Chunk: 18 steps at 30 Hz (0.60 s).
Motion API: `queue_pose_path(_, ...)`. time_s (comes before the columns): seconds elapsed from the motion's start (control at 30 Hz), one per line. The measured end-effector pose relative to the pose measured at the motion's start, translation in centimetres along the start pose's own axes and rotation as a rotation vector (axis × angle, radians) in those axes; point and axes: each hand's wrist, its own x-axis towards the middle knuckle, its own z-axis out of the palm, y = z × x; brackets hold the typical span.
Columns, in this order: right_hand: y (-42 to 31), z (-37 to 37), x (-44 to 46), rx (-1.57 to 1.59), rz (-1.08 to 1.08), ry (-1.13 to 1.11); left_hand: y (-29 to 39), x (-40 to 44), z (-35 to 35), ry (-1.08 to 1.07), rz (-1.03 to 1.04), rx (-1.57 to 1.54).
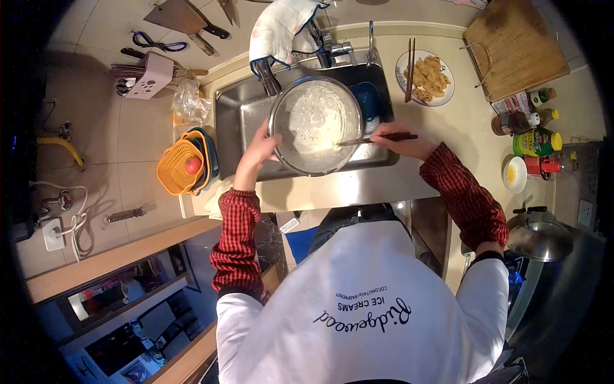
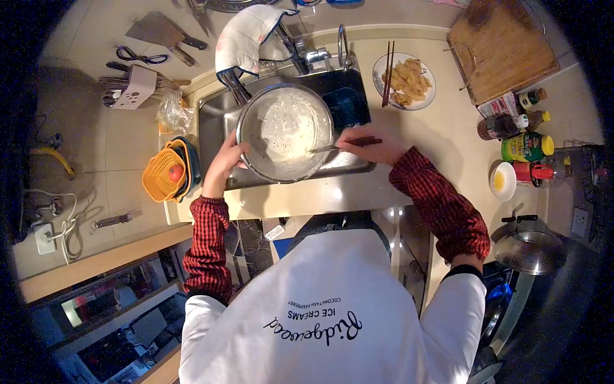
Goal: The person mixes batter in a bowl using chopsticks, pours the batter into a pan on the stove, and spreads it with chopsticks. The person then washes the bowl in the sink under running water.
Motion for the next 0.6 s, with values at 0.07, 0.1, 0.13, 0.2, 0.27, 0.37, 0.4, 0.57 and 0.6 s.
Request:
queue_pose_path(0.07, -1.7, 1.0, 0.9, 0.188, 0.194, 0.08, -1.2, 1.1, 0.3, 0.006, -0.036, -0.045)
queue_pose_path(0.1, -2.1, 1.0, 1.2, 0.188, 0.194, 0.085, -1.1, 1.3, 0.6, 0.017, -0.069, -0.097)
queue_pose_path(0.13, -2.6, 0.7, 1.4, 0.168, 0.133, 0.186, -0.8, 1.1, 0.8, -0.021, -0.094, -0.165)
queue_pose_path(0.2, -3.8, -0.6, 1.9, 0.104, -0.037, 0.258, -1.1, 1.3, 0.6, -0.066, -0.104, -0.218)
queue_pose_path(0.27, -2.8, -1.0, 2.2, 0.118, -0.072, 0.241, -1.5, 1.8, 0.4, -0.113, -0.112, -0.272)
queue_pose_path(0.37, -1.9, 0.0, 3.1, 0.019, -0.282, 0.288, -1.8, 2.2, 0.7, -0.093, -0.15, -0.281)
queue_pose_path(0.4, -2.4, 0.5, 3.6, -0.095, -0.454, 0.356, -1.7, 2.1, 1.3, -0.078, -0.15, -0.311)
queue_pose_path(0.57, -5.4, -0.3, 3.8, 0.07, -0.326, -0.039, -0.8, 1.0, 2.9, -0.097, -0.155, -0.295)
queue_pose_path(0.6, -5.7, -1.3, 3.7, -0.028, -0.187, -0.001, -0.8, 0.7, 3.3, -0.117, -0.128, -0.294)
